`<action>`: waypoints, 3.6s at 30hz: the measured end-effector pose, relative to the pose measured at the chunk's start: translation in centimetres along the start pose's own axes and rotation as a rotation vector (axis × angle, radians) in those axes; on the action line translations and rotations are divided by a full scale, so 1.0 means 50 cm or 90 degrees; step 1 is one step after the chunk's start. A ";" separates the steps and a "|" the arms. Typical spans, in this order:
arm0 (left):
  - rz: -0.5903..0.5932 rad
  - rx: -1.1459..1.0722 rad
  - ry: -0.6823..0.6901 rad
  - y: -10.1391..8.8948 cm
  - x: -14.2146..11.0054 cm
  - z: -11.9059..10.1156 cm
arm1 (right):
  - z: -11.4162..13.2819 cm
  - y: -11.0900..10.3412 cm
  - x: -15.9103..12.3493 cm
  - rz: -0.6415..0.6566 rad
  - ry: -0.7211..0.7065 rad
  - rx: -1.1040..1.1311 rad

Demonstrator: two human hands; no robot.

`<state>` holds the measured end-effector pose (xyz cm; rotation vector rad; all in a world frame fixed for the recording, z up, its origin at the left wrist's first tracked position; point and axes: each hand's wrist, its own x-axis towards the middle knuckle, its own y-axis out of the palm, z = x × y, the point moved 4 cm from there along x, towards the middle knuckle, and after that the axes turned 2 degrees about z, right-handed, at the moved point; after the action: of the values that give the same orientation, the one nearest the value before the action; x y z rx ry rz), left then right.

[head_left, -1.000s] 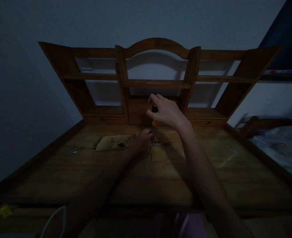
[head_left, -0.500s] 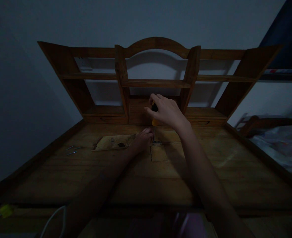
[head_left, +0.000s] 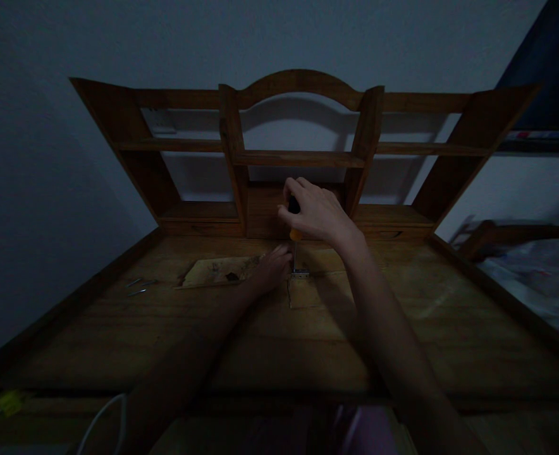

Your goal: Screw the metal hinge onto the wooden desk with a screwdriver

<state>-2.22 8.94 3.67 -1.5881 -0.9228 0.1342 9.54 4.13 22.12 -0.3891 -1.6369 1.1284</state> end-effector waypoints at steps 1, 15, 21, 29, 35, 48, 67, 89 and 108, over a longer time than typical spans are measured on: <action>0.007 0.002 0.005 -0.002 -0.001 -0.001 | -0.001 0.002 0.000 -0.002 -0.002 -0.007; 0.039 0.021 0.044 -0.002 -0.009 -0.012 | -0.007 -0.001 -0.002 0.008 0.008 -0.016; 0.044 0.033 0.038 0.000 -0.012 -0.012 | -0.007 -0.001 -0.001 0.002 -0.010 0.001; 0.055 0.025 0.026 -0.005 -0.011 -0.017 | -0.006 0.005 -0.001 0.012 0.001 -0.006; 0.047 -0.002 0.021 -0.008 -0.009 -0.022 | -0.005 0.000 -0.001 0.015 -0.011 0.006; 0.039 0.010 0.053 -0.004 -0.010 -0.017 | -0.005 -0.002 -0.002 0.007 0.000 0.001; 0.049 0.010 0.047 -0.003 -0.012 -0.017 | -0.002 -0.005 -0.003 0.020 0.008 0.029; 0.045 0.020 0.052 -0.005 -0.012 -0.021 | -0.009 -0.001 -0.003 -0.004 0.005 0.034; 0.035 0.002 0.056 -0.003 -0.010 -0.019 | -0.007 -0.001 0.000 0.017 0.017 0.050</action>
<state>-2.09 7.88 3.86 -1.6043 -0.8111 0.1042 9.87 4.29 22.14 -0.3746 -1.5642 1.1986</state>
